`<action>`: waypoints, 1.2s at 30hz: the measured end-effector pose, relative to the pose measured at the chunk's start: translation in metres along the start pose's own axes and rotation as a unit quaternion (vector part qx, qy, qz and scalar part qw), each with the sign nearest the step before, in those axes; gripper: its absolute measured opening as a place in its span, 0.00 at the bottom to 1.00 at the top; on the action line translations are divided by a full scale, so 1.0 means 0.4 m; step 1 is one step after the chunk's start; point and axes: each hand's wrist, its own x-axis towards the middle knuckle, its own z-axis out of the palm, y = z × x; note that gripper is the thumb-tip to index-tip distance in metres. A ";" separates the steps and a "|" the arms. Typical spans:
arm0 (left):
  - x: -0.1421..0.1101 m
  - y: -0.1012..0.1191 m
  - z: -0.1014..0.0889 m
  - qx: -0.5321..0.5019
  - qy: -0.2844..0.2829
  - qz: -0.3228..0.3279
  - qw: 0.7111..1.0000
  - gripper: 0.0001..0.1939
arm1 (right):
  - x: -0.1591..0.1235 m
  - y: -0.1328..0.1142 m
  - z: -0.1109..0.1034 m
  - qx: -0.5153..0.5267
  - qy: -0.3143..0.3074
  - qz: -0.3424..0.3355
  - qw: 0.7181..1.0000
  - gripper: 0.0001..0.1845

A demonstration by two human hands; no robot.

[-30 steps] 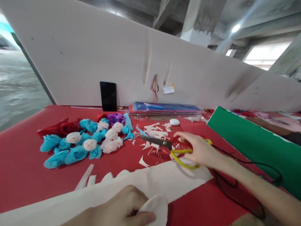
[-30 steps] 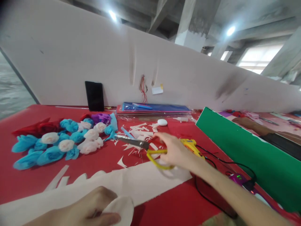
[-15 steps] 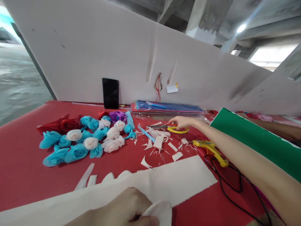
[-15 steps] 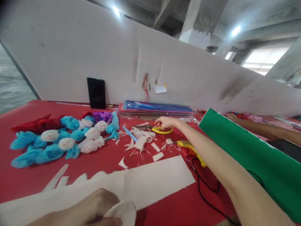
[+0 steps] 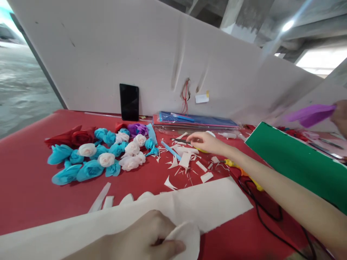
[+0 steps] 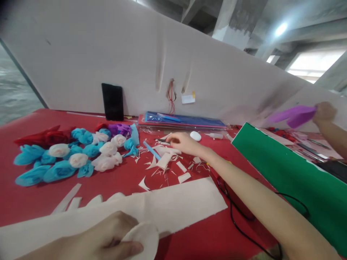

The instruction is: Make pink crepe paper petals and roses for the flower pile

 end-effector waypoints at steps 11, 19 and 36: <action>0.008 -0.006 0.006 -0.008 0.015 -0.020 1.000 0.21 | -0.299 -0.161 0.211 0.265 -0.076 -0.020 0.961 0.04; -0.001 0.041 0.008 0.100 0.094 0.125 0.983 0.08 | -0.310 -0.073 0.163 0.343 -0.060 0.054 0.936 0.11; -0.021 0.077 0.019 0.349 -0.003 0.104 0.931 0.22 | -0.398 -0.027 0.104 0.170 -0.117 0.072 0.976 0.16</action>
